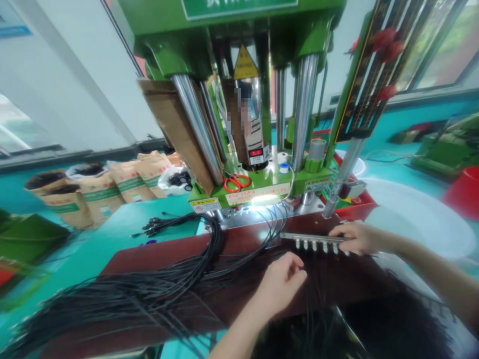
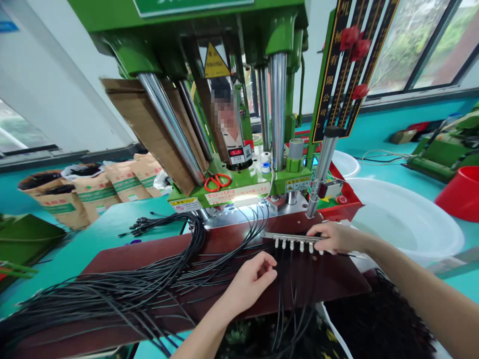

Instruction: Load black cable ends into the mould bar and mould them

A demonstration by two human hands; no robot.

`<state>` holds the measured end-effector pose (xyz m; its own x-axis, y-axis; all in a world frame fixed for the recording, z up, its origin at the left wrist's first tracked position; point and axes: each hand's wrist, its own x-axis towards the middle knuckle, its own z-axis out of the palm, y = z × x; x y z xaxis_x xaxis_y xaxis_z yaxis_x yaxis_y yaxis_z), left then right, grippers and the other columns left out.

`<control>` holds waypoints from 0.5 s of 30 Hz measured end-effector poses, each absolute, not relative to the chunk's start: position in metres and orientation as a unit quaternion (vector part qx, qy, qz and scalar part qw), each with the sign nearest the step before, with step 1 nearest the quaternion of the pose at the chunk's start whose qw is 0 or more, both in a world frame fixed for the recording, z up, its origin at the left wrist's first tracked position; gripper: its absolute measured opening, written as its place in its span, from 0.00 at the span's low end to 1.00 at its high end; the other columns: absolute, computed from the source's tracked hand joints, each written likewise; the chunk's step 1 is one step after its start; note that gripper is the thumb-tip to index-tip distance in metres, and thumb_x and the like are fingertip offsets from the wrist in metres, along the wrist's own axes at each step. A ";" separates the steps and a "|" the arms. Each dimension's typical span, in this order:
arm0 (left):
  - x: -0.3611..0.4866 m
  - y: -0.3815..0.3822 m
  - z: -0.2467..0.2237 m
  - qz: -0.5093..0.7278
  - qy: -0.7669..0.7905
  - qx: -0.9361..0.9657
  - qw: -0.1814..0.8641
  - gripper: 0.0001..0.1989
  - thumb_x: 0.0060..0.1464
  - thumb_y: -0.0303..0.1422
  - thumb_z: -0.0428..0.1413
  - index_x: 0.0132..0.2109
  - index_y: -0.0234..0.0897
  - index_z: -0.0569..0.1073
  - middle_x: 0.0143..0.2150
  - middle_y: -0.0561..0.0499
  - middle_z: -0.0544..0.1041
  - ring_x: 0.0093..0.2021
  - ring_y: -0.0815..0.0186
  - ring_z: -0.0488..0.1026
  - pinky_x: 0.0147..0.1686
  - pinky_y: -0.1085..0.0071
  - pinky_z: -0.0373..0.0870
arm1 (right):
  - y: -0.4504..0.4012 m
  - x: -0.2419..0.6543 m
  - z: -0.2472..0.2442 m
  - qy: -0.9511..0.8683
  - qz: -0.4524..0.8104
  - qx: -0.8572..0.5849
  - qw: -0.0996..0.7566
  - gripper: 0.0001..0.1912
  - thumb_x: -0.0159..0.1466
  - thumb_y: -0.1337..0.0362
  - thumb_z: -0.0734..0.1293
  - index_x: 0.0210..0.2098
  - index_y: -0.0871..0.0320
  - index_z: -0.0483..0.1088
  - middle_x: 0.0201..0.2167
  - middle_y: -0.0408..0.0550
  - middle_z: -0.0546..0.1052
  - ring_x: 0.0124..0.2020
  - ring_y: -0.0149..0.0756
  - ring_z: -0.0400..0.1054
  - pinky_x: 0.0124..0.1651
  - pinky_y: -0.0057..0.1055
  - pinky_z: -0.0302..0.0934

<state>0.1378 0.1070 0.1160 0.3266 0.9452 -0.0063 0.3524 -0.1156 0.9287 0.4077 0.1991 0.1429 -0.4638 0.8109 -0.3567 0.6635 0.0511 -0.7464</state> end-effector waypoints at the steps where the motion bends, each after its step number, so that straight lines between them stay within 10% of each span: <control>1: 0.135 0.106 0.119 0.319 0.480 0.679 0.455 0.06 0.49 0.33 0.50 0.36 0.40 0.68 0.26 0.56 0.67 0.26 0.71 0.61 0.27 0.74 0.56 | 0.210 0.398 0.148 -0.730 0.463 -0.501 0.048 0.16 0.53 0.60 0.64 0.40 0.59 0.70 0.17 0.42 0.70 0.14 0.27 0.58 0.15 0.21 0.48; 15: 0.055 0.135 0.125 0.375 0.522 0.652 0.402 0.07 0.51 0.35 0.48 0.33 0.37 0.68 0.25 0.55 0.67 0.27 0.70 0.64 0.28 0.75 0.59 | 0.283 0.309 0.110 -0.897 0.267 -0.337 0.104 0.11 0.47 0.72 0.63 0.29 0.62 0.75 0.29 0.48 0.70 0.34 0.38 0.64 0.39 0.31 0.56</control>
<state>0.0551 0.1352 0.1254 0.1735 0.9823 0.0700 0.3786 -0.1321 0.9161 0.3088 0.2833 0.1097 -0.7509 0.6603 0.0057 0.5496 0.6297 -0.5491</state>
